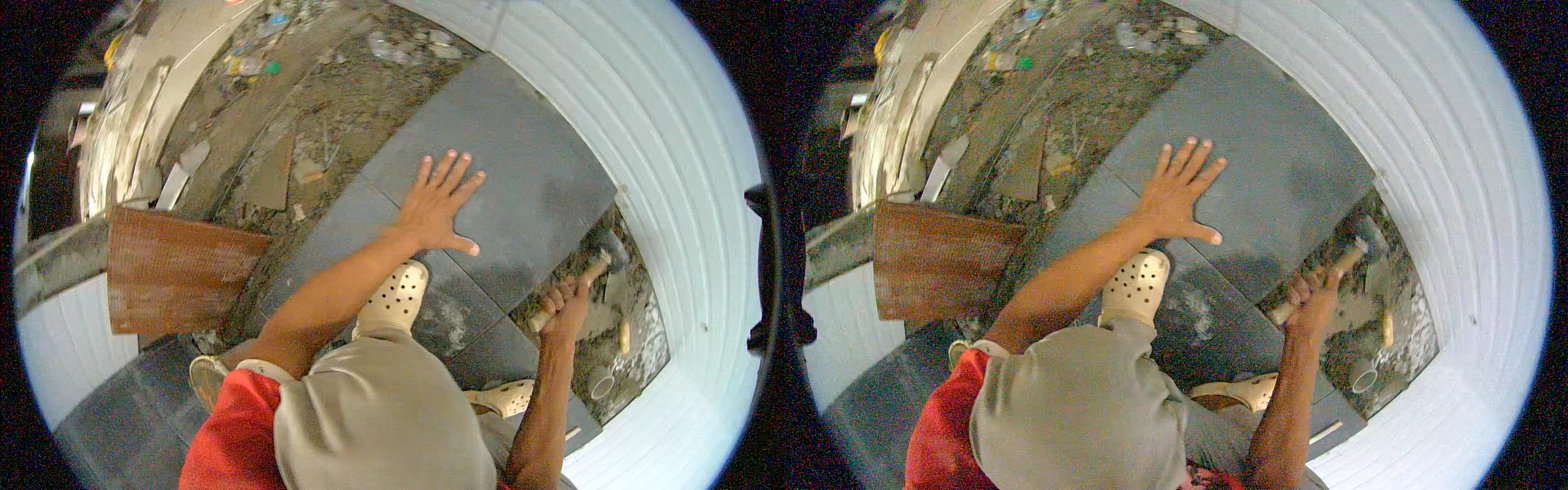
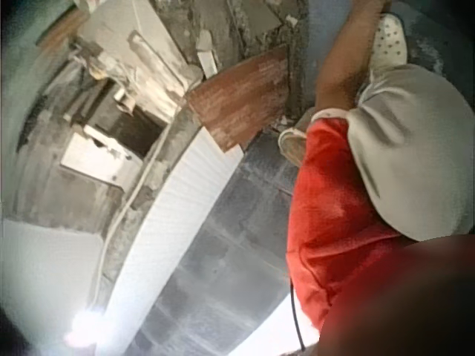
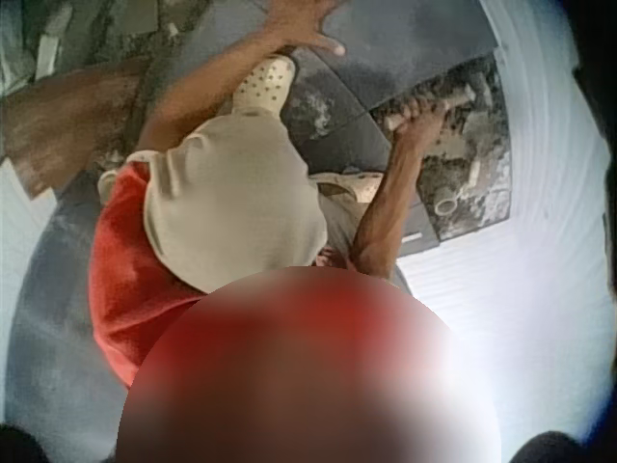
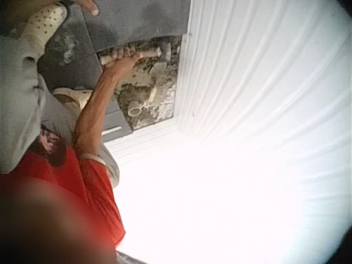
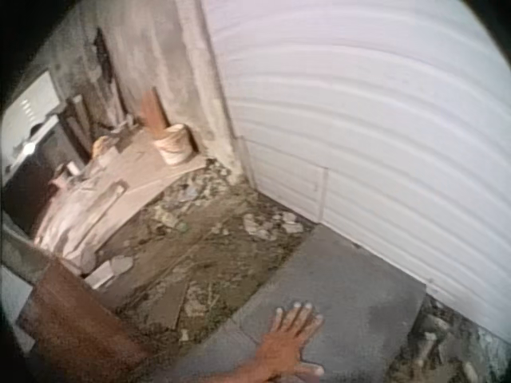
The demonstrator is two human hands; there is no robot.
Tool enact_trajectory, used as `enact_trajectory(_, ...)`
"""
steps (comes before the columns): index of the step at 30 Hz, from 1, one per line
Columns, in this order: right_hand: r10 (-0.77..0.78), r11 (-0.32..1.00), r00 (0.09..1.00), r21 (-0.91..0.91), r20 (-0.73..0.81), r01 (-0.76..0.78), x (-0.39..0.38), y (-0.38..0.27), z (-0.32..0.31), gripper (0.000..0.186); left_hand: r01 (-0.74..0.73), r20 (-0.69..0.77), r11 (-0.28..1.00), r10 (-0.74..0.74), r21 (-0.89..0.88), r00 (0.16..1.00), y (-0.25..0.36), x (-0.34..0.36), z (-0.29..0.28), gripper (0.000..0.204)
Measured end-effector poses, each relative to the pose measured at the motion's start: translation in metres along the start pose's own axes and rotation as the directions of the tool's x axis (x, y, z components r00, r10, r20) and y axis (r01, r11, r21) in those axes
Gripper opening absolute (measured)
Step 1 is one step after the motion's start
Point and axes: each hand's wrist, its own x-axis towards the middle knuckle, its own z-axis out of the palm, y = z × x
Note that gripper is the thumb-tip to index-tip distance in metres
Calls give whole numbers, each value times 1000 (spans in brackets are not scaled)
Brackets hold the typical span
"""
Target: The person installs floor tiles by spreading cement with a trowel, placing a tile, and tapping it with a rubber mallet to level it. They repeat this process for multiple tiles, using a straight edge to check alignment.
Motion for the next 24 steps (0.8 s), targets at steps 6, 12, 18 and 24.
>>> enact_trajectory(6, -35, 999, 997, 7, -70, 36, 1, 0, 10, 32, -1, -61, 1000, -1, -30, 998, -4, -5, 4, 134)
enact_trajectory(12, -136, 974, 980, -199, -149, 105, -26, 13, 32, 36, 10, -80, 998, -15, -62, 997, -3, -6, 6, 134)
enact_trajectory(18, -554, 691, 831, -528, 52, 493, -31, 16, 46, 29, 10, -90, 998, -15, -60, 996, -3, -5, 5, 134)
enact_trajectory(24, -612, 52, 513, -616, 602, 786, -5, 34, 63, 45, 14, -74, 998, -18, -60, 997, -4, -3, 5, 132)
